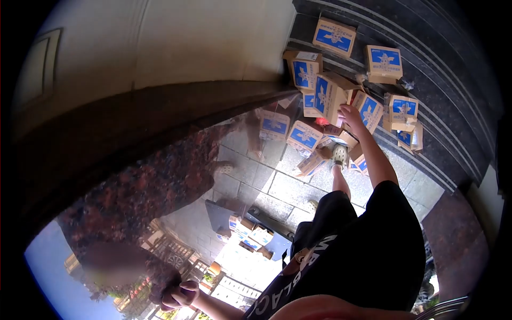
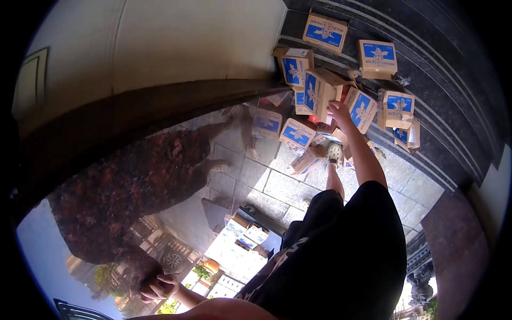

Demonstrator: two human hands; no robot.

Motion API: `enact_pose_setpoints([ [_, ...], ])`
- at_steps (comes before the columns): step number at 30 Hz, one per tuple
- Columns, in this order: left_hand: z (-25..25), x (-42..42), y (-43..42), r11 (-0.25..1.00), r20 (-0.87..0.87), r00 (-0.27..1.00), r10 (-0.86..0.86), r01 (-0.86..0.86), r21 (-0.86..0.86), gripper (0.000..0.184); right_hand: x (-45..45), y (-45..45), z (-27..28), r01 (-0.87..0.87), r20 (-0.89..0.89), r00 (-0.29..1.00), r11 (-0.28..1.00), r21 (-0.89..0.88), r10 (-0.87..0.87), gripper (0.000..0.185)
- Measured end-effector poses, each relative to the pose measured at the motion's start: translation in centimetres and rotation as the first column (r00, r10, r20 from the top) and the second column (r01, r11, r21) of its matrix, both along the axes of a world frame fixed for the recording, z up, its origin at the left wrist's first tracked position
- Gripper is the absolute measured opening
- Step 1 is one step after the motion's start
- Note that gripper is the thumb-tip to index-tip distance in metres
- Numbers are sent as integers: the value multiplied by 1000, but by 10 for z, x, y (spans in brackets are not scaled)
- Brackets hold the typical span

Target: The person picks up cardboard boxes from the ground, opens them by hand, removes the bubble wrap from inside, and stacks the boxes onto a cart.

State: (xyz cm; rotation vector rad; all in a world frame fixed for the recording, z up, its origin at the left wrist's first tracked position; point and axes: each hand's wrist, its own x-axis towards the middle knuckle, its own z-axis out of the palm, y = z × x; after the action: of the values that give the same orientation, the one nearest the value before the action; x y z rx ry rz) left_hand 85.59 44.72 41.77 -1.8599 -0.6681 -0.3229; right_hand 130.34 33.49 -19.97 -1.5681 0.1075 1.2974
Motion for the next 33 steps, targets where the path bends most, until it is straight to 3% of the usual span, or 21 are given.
enact_pose_setpoints([
  [1,1,1,-1,1000,16,1000,-5,5,-5,37,-5,-16,19,74,-6,997,996,39,-74,29],
  [4,4,3,-2,999,55,998,-28,29,-15,38,-18,-68,74,3,-17,1000,998,58,-2,36],
  [6,7,5,-3,998,85,995,-47,50,-30,38,-33,-93,116,-26,100,995,999,28,23,36],
  [10,10,8,-3,982,202,968,-149,169,-88,37,-59,-138,189,-327,350,883,945,-15,311,36],
  [12,10,7,-4,943,227,931,-284,314,-106,31,-77,-152,228,-463,471,775,886,-33,422,30],
  [14,5,-16,-7,842,315,860,-401,482,-243,20,-99,-165,249,-512,432,794,853,97,428,38],
  [16,3,-27,-45,798,453,858,-242,441,-410,16,-125,-176,277,-584,466,758,793,175,455,39],
  [18,-12,-47,-102,658,580,802,-140,514,-551,31,-156,-180,326,-587,411,791,750,304,453,43],
  [19,-22,-54,-136,537,645,764,1,544,-645,47,-172,-183,347,-596,392,793,724,347,465,47],
  [20,-32,-58,-169,404,686,713,149,589,-700,63,-187,-184,374,-701,511,685,660,268,520,48],
  [22,-44,-72,-231,219,530,804,269,484,-847,96,-223,-193,402,-817,599,544,533,220,587,50],
  [24,-54,-95,-286,155,445,808,386,419,-895,113,-263,-203,440,-915,698,347,389,106,626,55],
  [26,-58,-122,-338,90,470,718,513,499,-862,113,-309,-212,495,-982,775,33,167,-94,632,54],
  [28,-58,-151,-385,209,564,655,502,541,-815,110,-356,-229,509,-1000,909,-3,6,-7,418,59],
  [29,-58,-168,-405,268,591,611,527,541,-797,110,-378,-238,516,-996,891,-83,-72,-57,446,59],
  [31,-59,-204,-456,333,513,636,576,391,-858,104,-423,-258,523,-972,894,-168,-223,-79,415,58],
  [33,-55,-232,-503,406,525,559,642,332,-851,100,-469,-281,534,-919,865,-288,-373,-129,410,58],
])
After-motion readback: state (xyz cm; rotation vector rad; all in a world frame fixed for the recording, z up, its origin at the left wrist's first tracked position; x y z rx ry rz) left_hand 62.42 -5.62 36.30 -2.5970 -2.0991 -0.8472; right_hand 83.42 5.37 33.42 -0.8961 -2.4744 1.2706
